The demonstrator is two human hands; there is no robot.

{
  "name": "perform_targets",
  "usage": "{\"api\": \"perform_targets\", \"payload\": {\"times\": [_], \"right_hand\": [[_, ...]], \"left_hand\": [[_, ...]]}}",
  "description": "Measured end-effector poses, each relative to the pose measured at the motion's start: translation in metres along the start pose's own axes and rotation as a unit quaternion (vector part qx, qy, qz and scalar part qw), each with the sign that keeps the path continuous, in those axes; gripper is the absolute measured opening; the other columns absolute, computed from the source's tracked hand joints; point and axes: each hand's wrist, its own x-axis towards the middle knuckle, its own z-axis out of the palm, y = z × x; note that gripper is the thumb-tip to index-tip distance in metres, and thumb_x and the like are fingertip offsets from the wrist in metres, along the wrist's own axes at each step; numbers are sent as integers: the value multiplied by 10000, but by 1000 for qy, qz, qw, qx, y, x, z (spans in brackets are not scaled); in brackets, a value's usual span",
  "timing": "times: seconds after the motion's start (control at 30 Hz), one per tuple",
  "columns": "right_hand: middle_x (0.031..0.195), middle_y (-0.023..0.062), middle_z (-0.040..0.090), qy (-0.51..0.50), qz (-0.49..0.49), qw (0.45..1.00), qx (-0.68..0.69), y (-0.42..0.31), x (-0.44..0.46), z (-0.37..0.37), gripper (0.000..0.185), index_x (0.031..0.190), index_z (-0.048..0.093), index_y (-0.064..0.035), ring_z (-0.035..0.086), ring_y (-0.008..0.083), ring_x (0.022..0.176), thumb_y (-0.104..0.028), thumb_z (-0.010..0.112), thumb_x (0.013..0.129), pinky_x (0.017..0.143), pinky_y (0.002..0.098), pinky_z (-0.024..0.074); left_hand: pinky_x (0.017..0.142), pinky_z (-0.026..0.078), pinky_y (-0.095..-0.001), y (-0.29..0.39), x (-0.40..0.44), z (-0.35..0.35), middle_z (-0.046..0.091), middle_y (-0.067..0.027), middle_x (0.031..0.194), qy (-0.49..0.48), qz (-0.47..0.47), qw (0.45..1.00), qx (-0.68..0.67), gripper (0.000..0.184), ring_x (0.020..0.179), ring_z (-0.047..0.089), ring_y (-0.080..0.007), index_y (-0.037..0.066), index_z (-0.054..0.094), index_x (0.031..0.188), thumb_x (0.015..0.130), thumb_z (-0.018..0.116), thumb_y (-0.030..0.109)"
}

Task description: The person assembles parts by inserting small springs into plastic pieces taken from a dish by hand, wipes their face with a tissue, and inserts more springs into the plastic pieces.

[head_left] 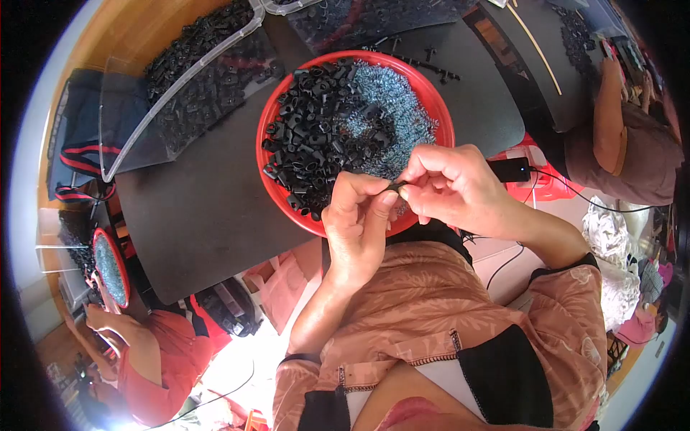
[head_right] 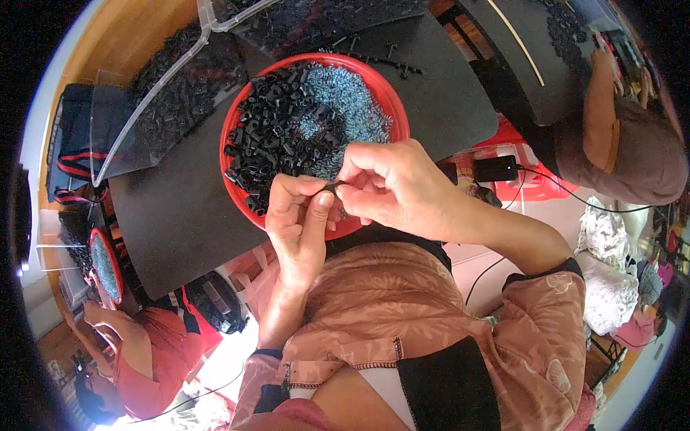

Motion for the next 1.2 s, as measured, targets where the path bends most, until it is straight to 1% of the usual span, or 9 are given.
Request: {"api": "perform_targets", "payload": {"times": [0.3,0.53,0.77,0.8,0.87,1.0,1.03,1.1,1.2], "right_hand": [[678,94,670,-107,83,981,141,12,11,-24,86,820,657,24,652,143,529,-23,724,844,461,246,511],[675,91,671,-76,77,975,194,11,9,-9,125,785,643,10,653,128,541,-19,763,807,470,224,500],[750,76,689,-42,13,994,96,3,8,-13,120,873,658,17,639,89,596,-35,754,822,508,197,482],[763,64,693,-10,2,997,75,1,7,-17,121,879,666,13,622,70,597,-58,751,833,509,190,471],[752,19,680,60,-41,997,16,6,7,-27,98,913,689,-10,563,27,580,-98,714,877,493,170,424],[698,-2,644,236,-96,966,-51,40,30,-54,151,904,704,-18,543,20,612,-165,673,924,533,174,390],[694,-4,639,272,-112,952,-79,51,36,-59,155,896,701,-14,541,20,619,-164,674,925,544,172,383],[685,-13,625,306,-114,939,-110,78,42,-68,164,883,697,-8,526,18,614,-164,675,927,543,178,376],[670,-26,603,329,-120,934,-74,86,43,-72,172,872,692,-9,502,15,603,-168,672,932,536,187,362]], "left_hand": [[545,463,-200,4,-2,-3,627,-48,828,-52,-18,998,-38,127,643,550,-55,41,499,1025,948,584,-12],[531,468,-203,2,-2,-9,624,-72,898,-82,-30,992,-90,134,649,570,-73,49,488,1028,953,598,35],[562,492,-220,21,0,-16,623,-92,900,-71,5,997,-26,131,663,584,-90,29,477,1049,959,572,16],[573,499,-229,33,2,-18,627,-116,894,-27,37,999,28,142,672,596,-103,15,476,1046,947,577,-1],[548,482,-223,57,21,-40,631,-152,887,62,265,945,179,162,643,615,-149,12,478,1051,965,582,100],[561,455,-229,128,68,-88,683,-152,920,274,483,812,179,181,655,597,-129,22,565,1097,953,601,127],[586,461,-227,136,84,-98,693,-144,936,323,508,774,196,207,685,605,-124,24,599,1126,945,615,123],[650,522,-268,147,109,-99,684,-137,923,347,393,702,482,286,781,664,-183,-18,607,1179,933,635,127],[676,524,-271,117,119,-119,697,-83,979,350,361,764,406,183,805,654,-144,-5,655,1087,930,626,86]]}}
